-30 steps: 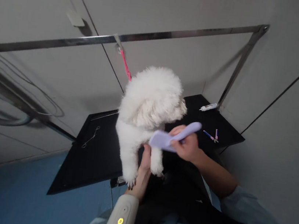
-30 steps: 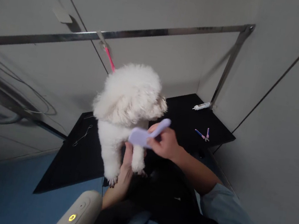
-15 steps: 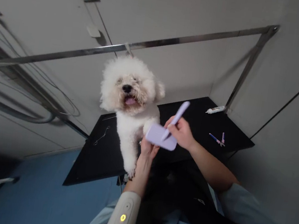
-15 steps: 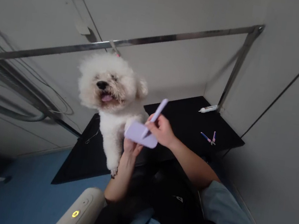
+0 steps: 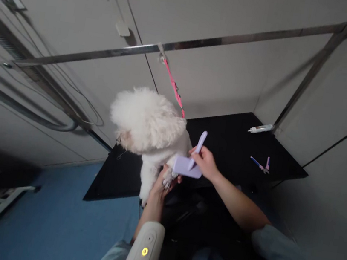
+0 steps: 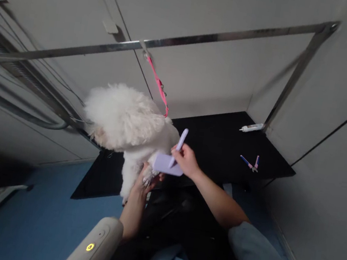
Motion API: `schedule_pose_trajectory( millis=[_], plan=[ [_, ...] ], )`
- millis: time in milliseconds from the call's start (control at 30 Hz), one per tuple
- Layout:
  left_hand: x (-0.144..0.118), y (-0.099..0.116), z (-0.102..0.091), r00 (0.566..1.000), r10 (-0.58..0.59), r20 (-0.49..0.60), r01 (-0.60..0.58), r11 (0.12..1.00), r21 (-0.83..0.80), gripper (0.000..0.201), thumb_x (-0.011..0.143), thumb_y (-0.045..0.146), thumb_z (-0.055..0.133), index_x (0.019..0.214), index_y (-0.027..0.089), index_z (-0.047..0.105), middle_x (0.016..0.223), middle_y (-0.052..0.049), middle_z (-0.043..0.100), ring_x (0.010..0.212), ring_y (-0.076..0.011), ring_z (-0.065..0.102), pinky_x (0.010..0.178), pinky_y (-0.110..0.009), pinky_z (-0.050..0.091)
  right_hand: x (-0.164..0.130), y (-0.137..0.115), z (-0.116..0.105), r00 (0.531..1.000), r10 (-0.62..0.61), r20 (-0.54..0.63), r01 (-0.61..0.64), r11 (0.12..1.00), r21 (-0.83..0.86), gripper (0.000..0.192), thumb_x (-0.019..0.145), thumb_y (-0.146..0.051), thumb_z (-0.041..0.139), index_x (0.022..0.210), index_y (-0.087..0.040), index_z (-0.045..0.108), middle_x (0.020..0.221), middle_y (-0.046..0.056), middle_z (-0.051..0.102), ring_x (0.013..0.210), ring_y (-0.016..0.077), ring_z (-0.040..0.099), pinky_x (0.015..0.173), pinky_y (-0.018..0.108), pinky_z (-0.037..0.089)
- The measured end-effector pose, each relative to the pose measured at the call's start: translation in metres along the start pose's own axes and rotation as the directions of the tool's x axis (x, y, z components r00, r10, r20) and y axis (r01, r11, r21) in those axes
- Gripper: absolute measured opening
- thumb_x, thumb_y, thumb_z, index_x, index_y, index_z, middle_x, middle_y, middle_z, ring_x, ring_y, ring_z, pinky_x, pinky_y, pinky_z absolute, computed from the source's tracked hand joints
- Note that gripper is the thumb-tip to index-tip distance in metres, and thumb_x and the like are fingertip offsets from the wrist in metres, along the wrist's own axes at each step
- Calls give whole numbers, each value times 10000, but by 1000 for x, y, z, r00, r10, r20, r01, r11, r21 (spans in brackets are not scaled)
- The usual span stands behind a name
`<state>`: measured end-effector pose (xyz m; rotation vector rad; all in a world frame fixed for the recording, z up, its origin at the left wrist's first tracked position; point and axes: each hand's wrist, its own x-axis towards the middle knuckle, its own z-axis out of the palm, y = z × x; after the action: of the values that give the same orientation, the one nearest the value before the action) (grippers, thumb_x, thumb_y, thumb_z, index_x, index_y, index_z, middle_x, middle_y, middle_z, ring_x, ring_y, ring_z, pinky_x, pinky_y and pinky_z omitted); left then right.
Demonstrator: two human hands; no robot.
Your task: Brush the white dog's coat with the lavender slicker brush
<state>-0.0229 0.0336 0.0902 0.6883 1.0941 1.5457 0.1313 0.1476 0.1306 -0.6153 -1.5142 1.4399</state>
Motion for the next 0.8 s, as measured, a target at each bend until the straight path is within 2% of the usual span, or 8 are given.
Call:
schedule_pose_trajectory(
  millis=[67, 100, 200, 333, 467, 600, 733, 800],
  plan=[
    [-9, 4, -4, 991, -75, 109, 77, 997, -12, 380, 708, 466, 810, 809, 164, 601, 579, 30, 499, 443, -86, 431, 421, -230, 387, 3, -3, 1, 978, -83, -193, 82, 997, -13, 317, 807, -516, 627, 866, -215, 546, 774, 15, 628, 695, 153, 575, 635, 279, 503],
    [-12, 6, -4, 982, -100, 157, 101, 995, 2, 361, 677, 418, 830, 779, 174, 585, 540, 51, 455, 414, -73, 384, 404, -219, 343, 5, -6, 0, 975, -107, -195, 106, 994, -16, 316, 816, -516, 625, 872, -218, 536, 796, 21, 634, 709, 156, 581, 646, 285, 511],
    [-14, 9, 0, 980, -68, 189, 45, 991, 124, 285, 693, 342, 792, 689, 190, 551, 493, 54, 431, 408, -67, 356, 411, -215, 286, 11, -13, -3, 995, -97, 14, 97, 995, -29, 294, 821, -487, 643, 873, -216, 540, 779, 14, 624, 671, 151, 575, 623, 288, 511],
    [-12, -1, 2, 984, 11, 177, -54, 969, 241, 217, 702, 320, 771, 727, 205, 588, 481, 39, 462, 415, -91, 381, 415, -236, 275, 15, -21, -11, 936, -243, -256, 229, 970, -85, 247, 842, -461, 601, 872, -228, 523, 803, 12, 601, 718, 157, 581, 689, 307, 518],
    [-15, -12, -7, 981, 53, 187, -107, 950, 293, 256, 629, 316, 817, 682, 199, 595, 488, 20, 498, 413, -86, 377, 405, -239, 274, 8, -22, -10, 975, -193, 110, 204, 974, -95, 243, 822, -444, 642, 876, -224, 557, 787, 17, 622, 669, 156, 584, 627, 298, 512],
    [-18, -10, -13, 969, 9, 245, -72, 967, 246, 300, 640, 377, 804, 611, 202, 562, 457, 19, 474, 399, -78, 359, 403, -237, 264, 4, -22, -4, 976, -206, -70, 196, 972, -131, 252, 845, -467, 613, 905, -228, 557, 832, 30, 638, 720, 162, 604, 677, 310, 523],
    [-21, -2, -16, 956, -85, 282, 10, 966, 258, 314, 623, 413, 814, 603, 187, 598, 430, 18, 449, 374, -77, 358, 385, -234, 232, 1, -22, 1, 963, -116, 245, 154, 978, -141, 256, 806, -448, 667, 889, -216, 596, 782, 23, 652, 682, 160, 609, 636, 296, 521],
    [-22, 2, -17, 958, -81, 274, 19, 975, 219, 359, 637, 467, 804, 611, 174, 599, 453, 23, 444, 372, -66, 351, 388, -224, 229, 1, -22, 2, 983, -164, 79, 175, 973, -152, 238, 823, -427, 647, 911, -212, 596, 816, 34, 664, 703, 165, 619, 655, 304, 529]
  ],
)
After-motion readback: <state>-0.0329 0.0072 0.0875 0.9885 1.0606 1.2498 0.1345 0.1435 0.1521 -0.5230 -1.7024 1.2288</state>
